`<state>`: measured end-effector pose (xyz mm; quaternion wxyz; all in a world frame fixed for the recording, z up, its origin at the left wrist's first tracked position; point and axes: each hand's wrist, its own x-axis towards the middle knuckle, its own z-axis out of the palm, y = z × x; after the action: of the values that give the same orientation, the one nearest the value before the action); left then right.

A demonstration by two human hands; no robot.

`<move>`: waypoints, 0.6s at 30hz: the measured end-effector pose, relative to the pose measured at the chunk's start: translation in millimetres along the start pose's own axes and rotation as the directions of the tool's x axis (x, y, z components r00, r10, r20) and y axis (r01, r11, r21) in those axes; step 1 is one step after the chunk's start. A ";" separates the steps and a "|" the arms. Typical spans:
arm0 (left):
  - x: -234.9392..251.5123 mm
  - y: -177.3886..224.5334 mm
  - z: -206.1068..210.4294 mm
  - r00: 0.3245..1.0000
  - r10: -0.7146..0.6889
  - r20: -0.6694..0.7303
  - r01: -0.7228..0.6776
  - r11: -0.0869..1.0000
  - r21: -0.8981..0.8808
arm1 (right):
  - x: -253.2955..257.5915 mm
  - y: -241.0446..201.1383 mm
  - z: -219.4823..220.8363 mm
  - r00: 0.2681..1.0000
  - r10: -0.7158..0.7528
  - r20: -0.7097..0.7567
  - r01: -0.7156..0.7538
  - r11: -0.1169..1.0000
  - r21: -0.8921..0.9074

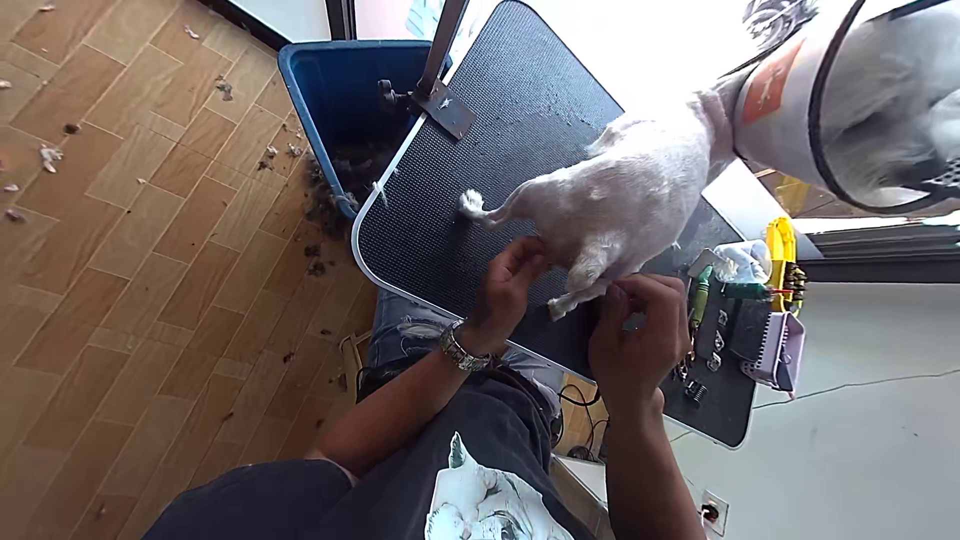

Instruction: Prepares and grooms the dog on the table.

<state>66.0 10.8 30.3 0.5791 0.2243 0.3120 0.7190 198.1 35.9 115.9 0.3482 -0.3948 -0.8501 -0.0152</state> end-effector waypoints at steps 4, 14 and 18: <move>45.4 -10.4 -10.8 0.957 -0.271 0.105 0.291 0.891 -0.347 | -47.1 17.2 -13.9 0.990 0.138 0.001 -0.137 0.986 0.092; 152.3 -24.5 -13.7 0.922 -0.307 0.237 0.368 0.884 -0.287 | -158.7 113.3 3.5 0.646 0.740 0.185 -0.672 0.667 -0.322; 167.8 -23.3 -3.2 0.872 -0.381 0.309 0.464 0.845 -0.267 | -169.1 121.2 14.4 0.548 0.817 0.177 -0.734 0.572 -0.367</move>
<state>41.6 176.5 5.1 0.7872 0.1351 0.1543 0.5816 347.8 11.8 -27.4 0.1193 -0.7687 -0.6203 0.1003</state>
